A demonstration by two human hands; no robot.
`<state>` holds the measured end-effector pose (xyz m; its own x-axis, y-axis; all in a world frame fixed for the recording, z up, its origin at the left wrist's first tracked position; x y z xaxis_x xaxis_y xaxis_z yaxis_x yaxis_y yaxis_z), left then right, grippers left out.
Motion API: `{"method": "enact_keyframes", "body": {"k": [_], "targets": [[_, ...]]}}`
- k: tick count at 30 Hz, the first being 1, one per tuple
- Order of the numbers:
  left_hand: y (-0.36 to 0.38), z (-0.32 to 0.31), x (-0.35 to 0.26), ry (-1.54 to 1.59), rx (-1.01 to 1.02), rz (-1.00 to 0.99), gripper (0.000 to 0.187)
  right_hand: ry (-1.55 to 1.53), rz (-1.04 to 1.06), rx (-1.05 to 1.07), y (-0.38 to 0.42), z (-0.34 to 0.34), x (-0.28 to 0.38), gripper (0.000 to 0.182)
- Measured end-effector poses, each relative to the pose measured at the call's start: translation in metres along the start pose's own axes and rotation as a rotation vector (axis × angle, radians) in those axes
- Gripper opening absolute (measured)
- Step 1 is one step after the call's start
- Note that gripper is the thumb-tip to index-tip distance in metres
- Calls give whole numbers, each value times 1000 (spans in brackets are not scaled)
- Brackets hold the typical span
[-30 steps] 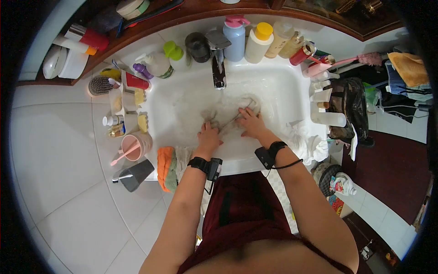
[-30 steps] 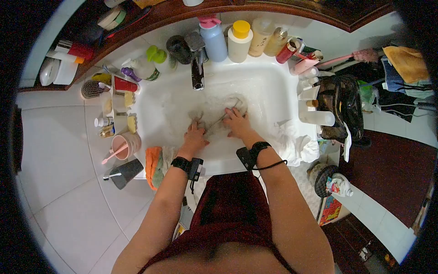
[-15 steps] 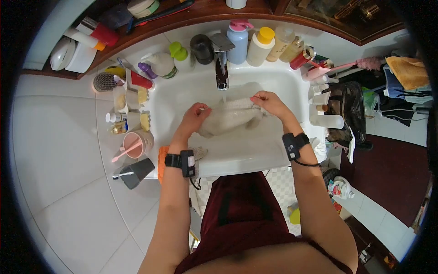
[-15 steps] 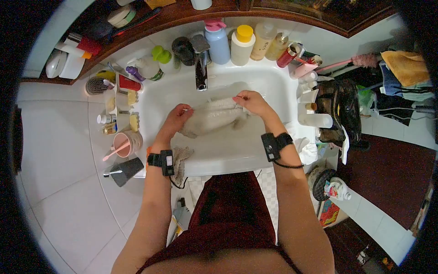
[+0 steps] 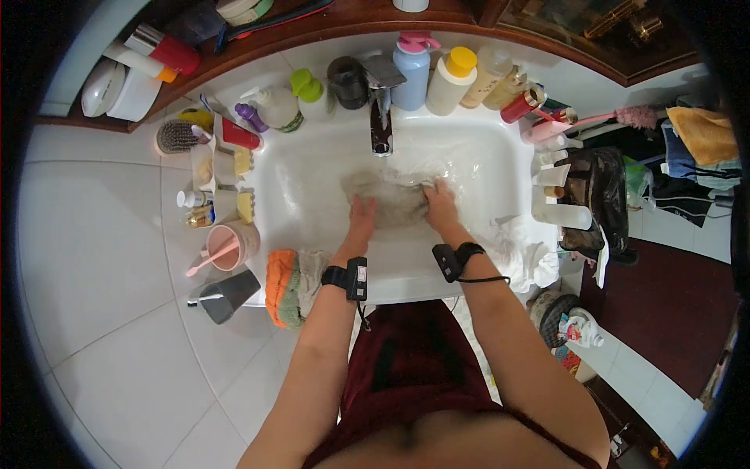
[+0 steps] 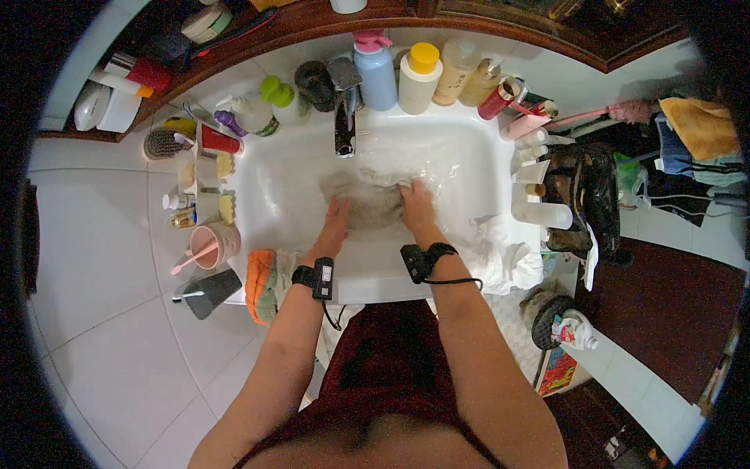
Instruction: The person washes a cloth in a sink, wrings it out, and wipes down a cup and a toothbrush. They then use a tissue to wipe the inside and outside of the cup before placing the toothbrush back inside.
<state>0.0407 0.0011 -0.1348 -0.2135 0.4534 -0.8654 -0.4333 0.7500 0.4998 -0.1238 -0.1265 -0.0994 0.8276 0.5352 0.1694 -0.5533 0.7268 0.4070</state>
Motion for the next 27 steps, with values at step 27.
{"method": "enact_keyframes", "body": {"k": [27], "targets": [[25, -17, -49, 608, -179, 302, 64, -108, 135, -236, 6, 60, 58, 38]]}}
Point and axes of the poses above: each hand's wrist, its own y-axis away from the middle knuckle, its own z-axis out of the back of the hand, x = y × z, the point moved 10 cm from there along -y, towards the middle knuckle, and after that the axes turned 12 degrees about y, right-handed, at the moved point
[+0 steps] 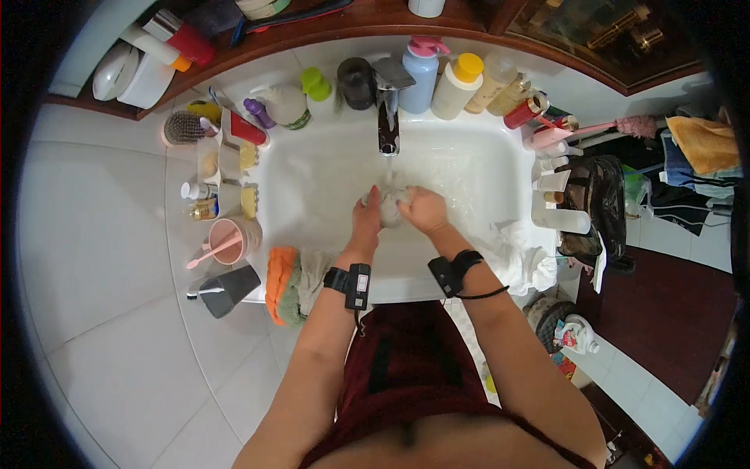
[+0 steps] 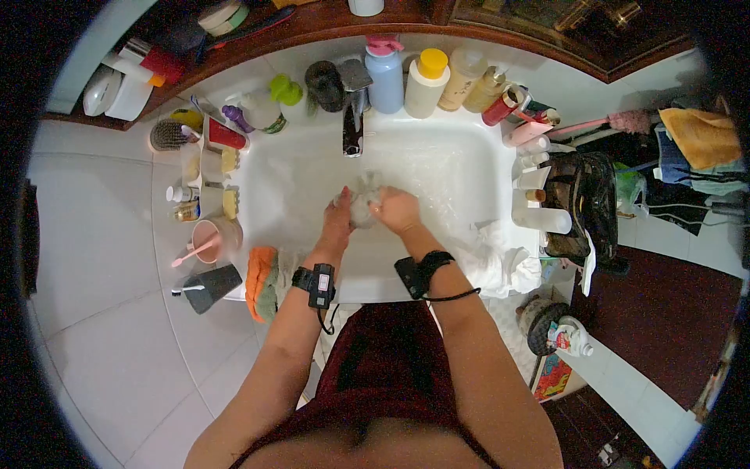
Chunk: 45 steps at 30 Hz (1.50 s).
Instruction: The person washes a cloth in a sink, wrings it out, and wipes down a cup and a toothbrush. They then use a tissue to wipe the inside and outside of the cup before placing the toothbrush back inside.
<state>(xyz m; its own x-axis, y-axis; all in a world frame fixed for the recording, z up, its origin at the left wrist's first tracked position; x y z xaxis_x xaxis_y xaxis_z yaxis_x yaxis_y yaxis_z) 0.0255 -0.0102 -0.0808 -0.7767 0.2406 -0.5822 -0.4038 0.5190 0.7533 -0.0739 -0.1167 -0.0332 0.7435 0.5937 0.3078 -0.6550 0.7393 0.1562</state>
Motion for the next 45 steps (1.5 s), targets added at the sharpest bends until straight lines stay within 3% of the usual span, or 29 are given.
{"method": "enact_keyframes", "body": {"k": [3, 6, 7, 9, 12, 14, 15, 17, 18, 19, 21, 22, 23, 26, 30, 33, 36, 38, 39, 41, 42, 45], "targets": [[6, 20, -13, -117, -108, 23, 71, 17, 4, -86, 10, 10, -39, 50], [2, 46, -9, -221, -226, 35, 74, 190, -203, -16, 21, -13, -62, 60], [-1, 52, -6, -255, -264, 38, 75, 131, -170, 38, 22, -22, -54, 59], [-67, 71, 41, -566, -150, -185, 74, 12, -103, 146, 22, -38, -28, 58], [-54, 37, 46, -571, 148, -441, 77, 16, 97, 131, 16, -55, -15, 56], [-56, 25, 57, -413, 316, -336, 80, -200, -103, 20, 11, -92, -39, 51], [-77, 30, 79, -334, 366, -157, 83, -308, -207, -36, 12, -104, -47, 49], [-76, 22, 89, 63, 421, 171, 82, -690, -73, -15, 9, -100, -13, 44], [-46, 4, 63, 378, 416, 323, 79, -879, -1, -1, 11, -92, 5, 41], [-12, -18, 36, 694, 400, 472, 76, -815, 26, 94, 17, -72, 25, 40], [56, -28, -32, 339, 403, -2, 62, -687, 77, 285, 35, -7, 72, 38], [80, -31, -54, 156, 396, -235, 55, -720, 139, 213, 38, 9, 84, 38], [63, -22, -38, 507, 383, -166, 43, -752, 201, 138, 41, 23, 94, 38], [-5, 6, 13, 428, 389, -135, 47, -610, 222, -33, 32, 34, 97, 33], [-8, -6, 25, 438, 303, 34, 40, -186, 260, -192, 10, 21, 85, 24], [-9, -7, 34, 354, 191, 133, 43, -256, -103, -45, -1, -2, 33, 23], [-10, 12, 32, 33, 10, 128, 56, -42, -139, 50, -1, 3, 8, 18], [-2, 26, 9, -217, -100, 43, 59, 87, -216, 80, 4, -1, -27, 23], [-3, 31, 9, -178, -97, 64, 59, 153, -253, 93, 4, 1, -36, 28], [-3, 45, 12, -101, -89, 112, 62, 430, -225, -114, 15, 18, -29, 45], [-14, 58, 12, -250, -80, -8, 65, 566, -210, -219, 20, 27, -21, 54], [-56, 86, 42, -597, -19, -282, 74, 329, 239, -57, 11, -21, 28, 70]]}}
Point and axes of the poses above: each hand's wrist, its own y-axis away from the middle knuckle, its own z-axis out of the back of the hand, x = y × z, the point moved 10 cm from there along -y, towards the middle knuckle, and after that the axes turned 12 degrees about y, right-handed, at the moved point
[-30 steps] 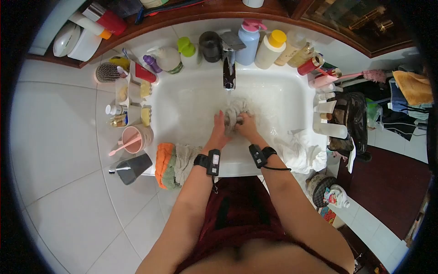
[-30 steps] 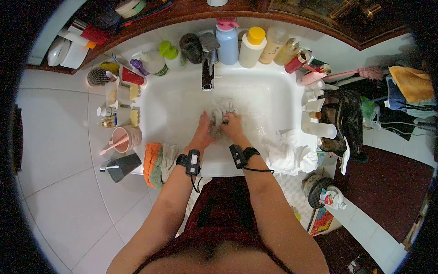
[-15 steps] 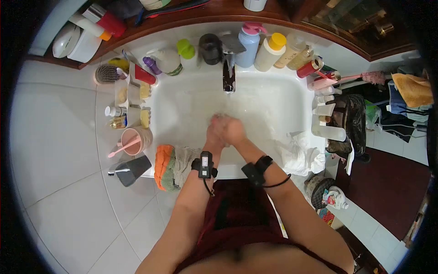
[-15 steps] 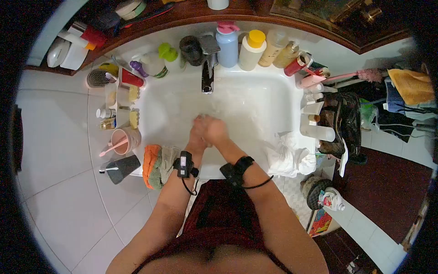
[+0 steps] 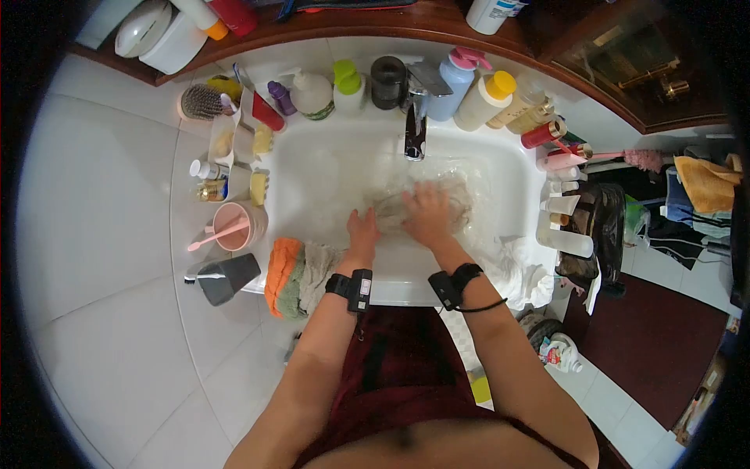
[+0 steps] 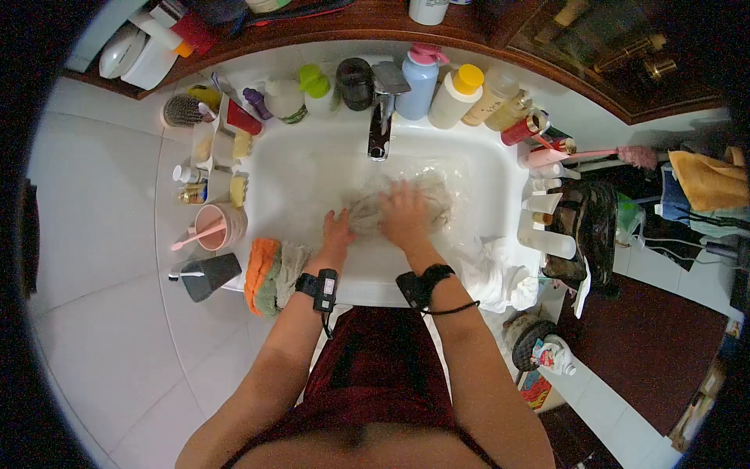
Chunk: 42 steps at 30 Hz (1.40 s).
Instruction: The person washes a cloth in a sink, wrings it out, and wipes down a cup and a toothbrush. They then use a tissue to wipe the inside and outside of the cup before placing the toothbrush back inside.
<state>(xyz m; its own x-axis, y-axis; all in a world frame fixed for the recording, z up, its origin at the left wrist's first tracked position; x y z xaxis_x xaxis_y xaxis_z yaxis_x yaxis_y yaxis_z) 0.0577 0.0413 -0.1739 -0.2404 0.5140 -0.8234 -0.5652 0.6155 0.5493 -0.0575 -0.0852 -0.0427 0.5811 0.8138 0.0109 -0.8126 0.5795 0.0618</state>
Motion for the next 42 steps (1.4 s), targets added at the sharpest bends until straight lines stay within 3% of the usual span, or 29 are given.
{"method": "enact_keyframes", "body": {"k": [3, 6, 8, 9, 11, 15, 18, 21, 24, 26, 29, 32, 33, 34, 35, 37, 39, 40, 42], "targets": [[4, -5, 14, -163, 95, -65, 76, -58, 84, 186, 4, -18, 30, 83], [25, -9, -13, -350, 202, -45, 72, -15, -223, 277, -1, -25, 5, 93], [50, -19, -47, -423, 351, -61, 69, -61, -49, 302, -8, -33, 18, 94], [50, -12, -34, 24, 231, 206, 68, -80, 35, 312, -9, -33, 21, 95], [66, -29, -6, 932, -37, 710, 66, -80, -75, 249, -6, -25, -9, 90], [72, -44, -13, 969, 55, 655, 71, -29, -188, 309, 4, -38, -16, 79], [70, -58, -15, 1017, 113, 695, 72, 30, -18, 272, -10, -44, -2, 70], [74, -66, -23, 1067, 166, 752, 76, -270, -579, 259, -11, -52, -42, 60], [78, -71, -45, 1086, 233, 796, 80, -595, -640, 29, -35, -40, -42, 61], [74, -77, -56, 1097, 225, 830, 82, -676, -576, 43, -46, -21, -34, 63], [63, -98, -86, 1279, 512, 794, 79, -857, -456, 40, -47, 24, -20, 64], [41, -93, -125, 1348, 531, 525, 64, -892, -316, 35, -35, 70, 1, 63], [38, -89, -132, 1344, 462, 557, 62, -873, -271, 38, -29, 78, 7, 63], [35, -84, -138, 1339, 394, 590, 59, -686, -118, -175, -24, 96, 16, 67], [36, -79, -142, 1334, 325, 624, 57, -697, -86, -113, -19, 85, 15, 66], [31, -80, -144, 1374, 379, 526, 43, -721, -20, 12, -13, 99, 17, 62], [25, -72, -143, 1344, 394, 374, 37, -972, 54, 88, -9, 115, 20, 55], [24, -76, -139, 1311, 371, 394, 36, -1095, 90, 129, -7, 119, 19, 52], [25, -85, -131, 1242, 323, 435, 34, -1404, -152, 47, -15, 89, -19, 46]]}}
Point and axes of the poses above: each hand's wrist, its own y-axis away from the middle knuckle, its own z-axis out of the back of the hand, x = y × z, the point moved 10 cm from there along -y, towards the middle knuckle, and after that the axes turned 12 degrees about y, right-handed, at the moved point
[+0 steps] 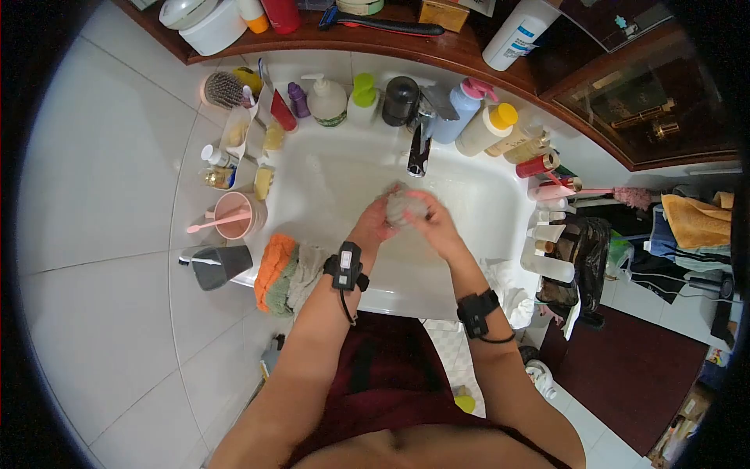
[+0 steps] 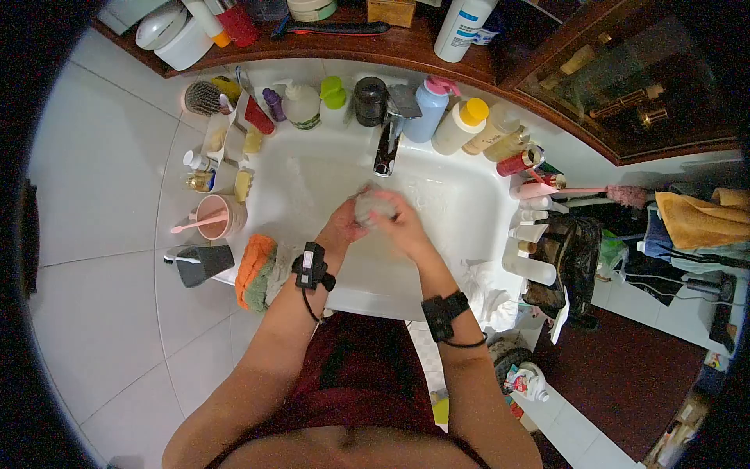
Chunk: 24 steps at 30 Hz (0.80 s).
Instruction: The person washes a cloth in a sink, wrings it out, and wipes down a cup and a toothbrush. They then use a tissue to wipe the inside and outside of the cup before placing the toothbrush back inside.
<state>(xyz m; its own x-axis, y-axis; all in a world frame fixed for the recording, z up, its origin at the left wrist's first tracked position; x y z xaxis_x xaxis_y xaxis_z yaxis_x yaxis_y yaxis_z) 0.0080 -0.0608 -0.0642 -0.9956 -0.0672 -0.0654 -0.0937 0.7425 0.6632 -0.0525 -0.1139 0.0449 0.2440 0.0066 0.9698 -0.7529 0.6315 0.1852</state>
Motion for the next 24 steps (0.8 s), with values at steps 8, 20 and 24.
{"method": "enact_keyframes", "body": {"k": [8, 20, 24], "targets": [[24, -59, 25, -70, 295, 122, 44, -713, -365, -181, -28, -7, -47, 48], [33, -67, 7, -902, 169, 137, 56, -216, -540, 171, -51, -7, -68, 46], [3, -52, 9, -787, 207, 34, 44, -108, -469, 90, -67, -1, -90, 44]]}}
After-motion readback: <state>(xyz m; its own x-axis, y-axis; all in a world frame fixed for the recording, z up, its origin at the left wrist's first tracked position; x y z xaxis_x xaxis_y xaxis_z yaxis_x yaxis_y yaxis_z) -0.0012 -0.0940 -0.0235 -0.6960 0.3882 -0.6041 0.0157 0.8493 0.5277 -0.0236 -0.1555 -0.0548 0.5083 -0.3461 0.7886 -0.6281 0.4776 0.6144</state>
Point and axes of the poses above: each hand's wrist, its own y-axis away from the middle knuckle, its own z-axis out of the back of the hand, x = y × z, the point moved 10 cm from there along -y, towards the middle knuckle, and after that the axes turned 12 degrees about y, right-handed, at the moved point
